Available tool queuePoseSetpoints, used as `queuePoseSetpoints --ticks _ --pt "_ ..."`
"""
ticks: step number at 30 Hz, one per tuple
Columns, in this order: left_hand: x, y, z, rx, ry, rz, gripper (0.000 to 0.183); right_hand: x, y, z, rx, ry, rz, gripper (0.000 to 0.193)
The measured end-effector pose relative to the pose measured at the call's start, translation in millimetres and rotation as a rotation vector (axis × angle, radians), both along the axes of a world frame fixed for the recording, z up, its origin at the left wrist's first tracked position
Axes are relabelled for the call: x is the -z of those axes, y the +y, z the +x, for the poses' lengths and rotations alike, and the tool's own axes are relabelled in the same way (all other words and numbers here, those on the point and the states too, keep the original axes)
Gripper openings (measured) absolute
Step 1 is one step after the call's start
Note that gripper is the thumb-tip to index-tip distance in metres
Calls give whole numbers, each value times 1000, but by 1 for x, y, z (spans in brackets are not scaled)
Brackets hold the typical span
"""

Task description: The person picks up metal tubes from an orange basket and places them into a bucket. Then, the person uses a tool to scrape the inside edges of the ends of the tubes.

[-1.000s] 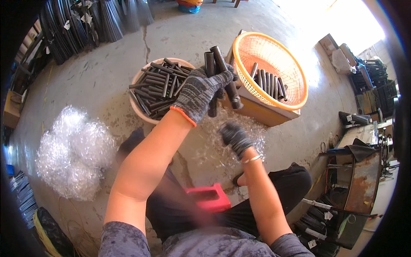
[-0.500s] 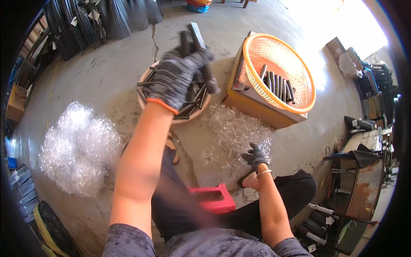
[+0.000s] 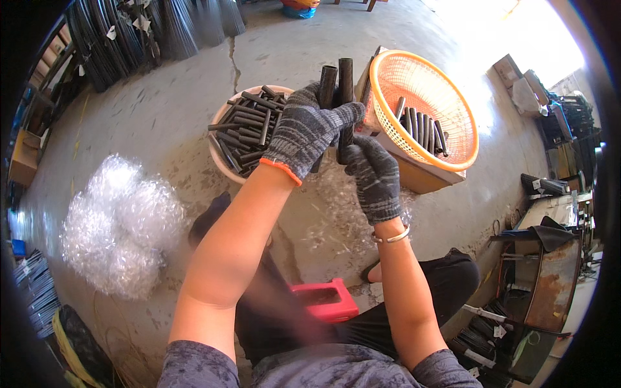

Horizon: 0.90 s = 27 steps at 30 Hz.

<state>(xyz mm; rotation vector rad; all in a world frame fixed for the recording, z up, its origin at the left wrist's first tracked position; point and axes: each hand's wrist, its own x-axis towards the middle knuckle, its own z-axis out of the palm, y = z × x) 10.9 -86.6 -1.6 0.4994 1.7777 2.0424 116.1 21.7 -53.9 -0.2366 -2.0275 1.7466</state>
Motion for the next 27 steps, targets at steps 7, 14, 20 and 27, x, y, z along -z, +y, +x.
queuePoseSetpoints --ticks 7,14,20,27 --pt "8 -4 -1 26 315 -284 27 13 9 4 92 -31 258 11" --pt "-1 -1 1 76 -79 -81 26 4 11 20 95 -14 -24 13" --pt "0 7 9 27 14 -43 22 -12 7 16 184 119 689 9" --pt "2 16 14 -106 11 -93 32 -14 -5 14 198 143 805 14"
